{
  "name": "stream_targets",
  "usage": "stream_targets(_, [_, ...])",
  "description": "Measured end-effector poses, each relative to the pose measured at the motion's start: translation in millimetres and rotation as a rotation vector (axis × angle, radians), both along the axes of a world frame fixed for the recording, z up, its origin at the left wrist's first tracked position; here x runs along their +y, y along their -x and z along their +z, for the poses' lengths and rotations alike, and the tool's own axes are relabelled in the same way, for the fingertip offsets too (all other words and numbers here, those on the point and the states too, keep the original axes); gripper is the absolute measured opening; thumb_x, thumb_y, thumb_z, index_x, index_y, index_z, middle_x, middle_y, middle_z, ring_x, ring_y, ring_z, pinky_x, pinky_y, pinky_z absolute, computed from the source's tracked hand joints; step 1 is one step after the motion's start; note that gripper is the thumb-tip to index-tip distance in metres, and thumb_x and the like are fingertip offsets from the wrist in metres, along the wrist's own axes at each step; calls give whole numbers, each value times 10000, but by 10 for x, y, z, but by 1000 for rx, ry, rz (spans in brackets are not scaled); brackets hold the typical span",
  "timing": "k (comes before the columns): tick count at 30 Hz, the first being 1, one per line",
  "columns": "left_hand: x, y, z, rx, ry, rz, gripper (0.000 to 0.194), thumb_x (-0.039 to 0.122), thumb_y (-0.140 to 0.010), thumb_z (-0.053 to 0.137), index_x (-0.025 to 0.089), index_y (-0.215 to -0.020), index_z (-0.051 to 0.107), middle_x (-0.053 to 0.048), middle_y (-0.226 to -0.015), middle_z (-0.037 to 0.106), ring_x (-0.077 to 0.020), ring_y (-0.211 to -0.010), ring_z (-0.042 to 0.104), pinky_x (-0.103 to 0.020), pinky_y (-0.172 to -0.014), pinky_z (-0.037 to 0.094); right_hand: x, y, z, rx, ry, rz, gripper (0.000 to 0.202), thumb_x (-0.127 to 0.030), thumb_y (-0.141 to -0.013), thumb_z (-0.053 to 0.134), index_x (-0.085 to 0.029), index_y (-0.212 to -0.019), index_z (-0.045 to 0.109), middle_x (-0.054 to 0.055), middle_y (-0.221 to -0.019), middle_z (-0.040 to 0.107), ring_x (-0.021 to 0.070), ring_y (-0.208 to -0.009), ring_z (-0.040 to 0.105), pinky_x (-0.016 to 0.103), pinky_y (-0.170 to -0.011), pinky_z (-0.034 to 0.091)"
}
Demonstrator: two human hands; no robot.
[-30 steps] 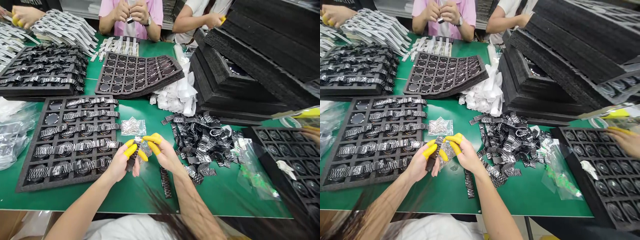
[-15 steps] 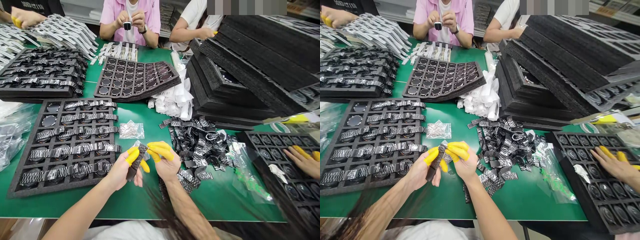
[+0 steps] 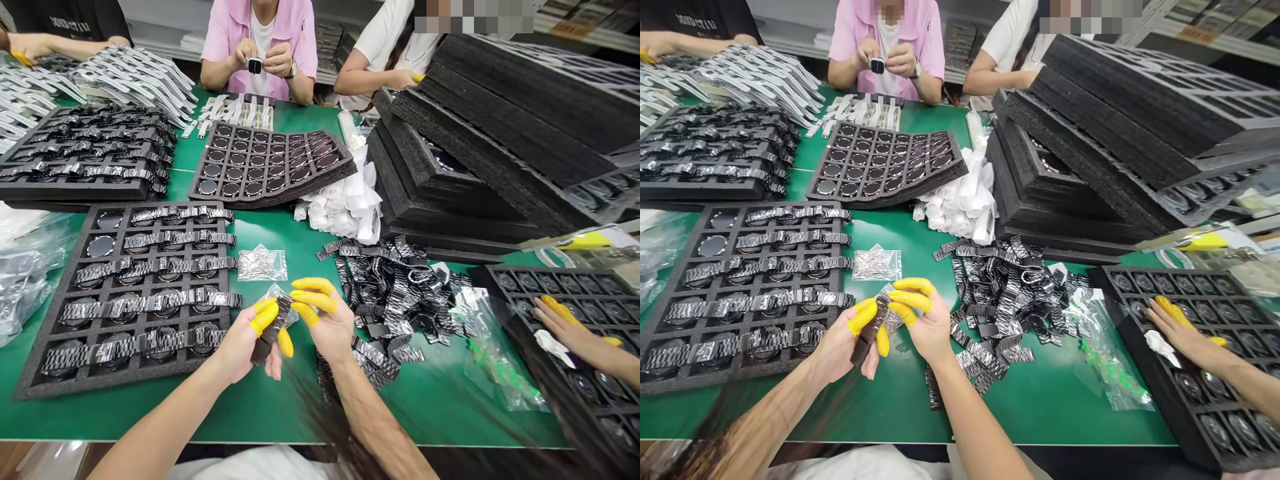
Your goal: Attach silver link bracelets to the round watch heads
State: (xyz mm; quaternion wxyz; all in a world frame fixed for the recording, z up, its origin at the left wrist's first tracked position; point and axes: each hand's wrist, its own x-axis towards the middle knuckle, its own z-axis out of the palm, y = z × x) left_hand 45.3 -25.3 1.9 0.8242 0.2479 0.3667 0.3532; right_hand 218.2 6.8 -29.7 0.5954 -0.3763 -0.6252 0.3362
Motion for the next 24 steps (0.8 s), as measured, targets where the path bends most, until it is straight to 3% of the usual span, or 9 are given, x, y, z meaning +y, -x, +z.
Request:
stream_targets(5, [-3, 29, -101, -94, -41, -89, 488, 636, -912, 713, 153, -874, 654, -11, -455, 655, -145, -268, 531, -195, -302, 407, 59, -24, 7, 309, 486, 440, 451, -527, -823, 904, -302, -1196, 787, 73, -1148, 750, 209, -933, 702, 362, -816, 620])
stream_targets(7, [-5, 39, -143, -138, -22, -101, 442, 583, -942, 677, 141, -955, 686, -1, -443, 642, -139, -245, 499, -195, -302, 385, 67, -60, 17, 279, 487, 522, 433, -528, -838, 893, -318, -1204, 797, 76, -1224, 733, 221, -1014, 697, 391, -908, 600])
stream_targets(9, [-22, 51, -123, -174, -37, -154, 490, 588, -965, 606, 133, -1122, 703, -8, -475, 664, -152, -265, 524, -216, -339, 422, 54, -98, 36, 220, 412, 557, 292, -526, -856, 877, -315, -1056, 845, 80, -1299, 711, 246, -1114, 687, 423, -990, 570])
stream_targets(12, [-62, 134, 68, -42, -276, -249, 614, 637, -1009, 477, 142, -1298, 695, -96, -744, 797, -236, -556, 746, -331, -569, 608, 6, -134, 72, 246, 304, 549, 219, -542, -874, 850, -323, -867, 852, 73, -1225, 747, 273, -1136, 690, 465, -1018, 552])
stream_targets(14, [-49, 300, 262, 296, -581, -299, 559, 598, -1013, 529, 184, -1348, 698, -136, -1114, 821, -302, -958, 800, -428, -870, 643, -22, -145, 97, 336, 262, 524, 152, -502, -880, 854, -350, -866, 845, 56, -1018, 781, 276, -1073, 701, 470, -967, 564])
stream_targets(17, [130, 829, 525, 1167, -925, -216, 513, 449, -1004, 603, 190, -1445, 645, -147, -1442, 691, -344, -1331, 635, -499, -1177, 490, -44, -160, 140, 437, 260, 515, 78, -435, -885, 859, -364, -869, 831, 28, -697, 724, 263, -865, 688, 430, -801, 573])
stream_targets(19, [359, 1362, 635, 1734, -840, -131, 499, 362, -1051, 484, 119, -1463, 623, -192, -1447, 673, -341, -1366, 598, -501, -1214, 454, -56, -162, 172, 463, 294, 533, 87, -427, -882, 860, -352, -859, 824, 24, -636, 692, 249, -754, 655, 399, -703, 550])
stream_targets(21, [632, 1941, 696, 2128, -630, -285, 487, 307, -1045, 435, 70, -1413, 650, -231, -1415, 677, -358, -1343, 605, -499, -1185, 473, -76, -147, 200, 477, 346, 563, 99, -428, -886, 853, -339, -859, 818, 24, -648, 681, 234, -683, 632, 381, -641, 525])
stream_targets(24, [998, 2629, 736, 2203, -474, -416, 386, 268, -949, 547, 58, -1184, 771, -249, -1232, 753, -378, -1209, 675, -481, -1097, 524, -117, -90, 233, 495, 411, 623, 142, -463, -883, 848, -331, -850, 809, 17, -633, 652, 228, -619, 621, 384, -606, 513])
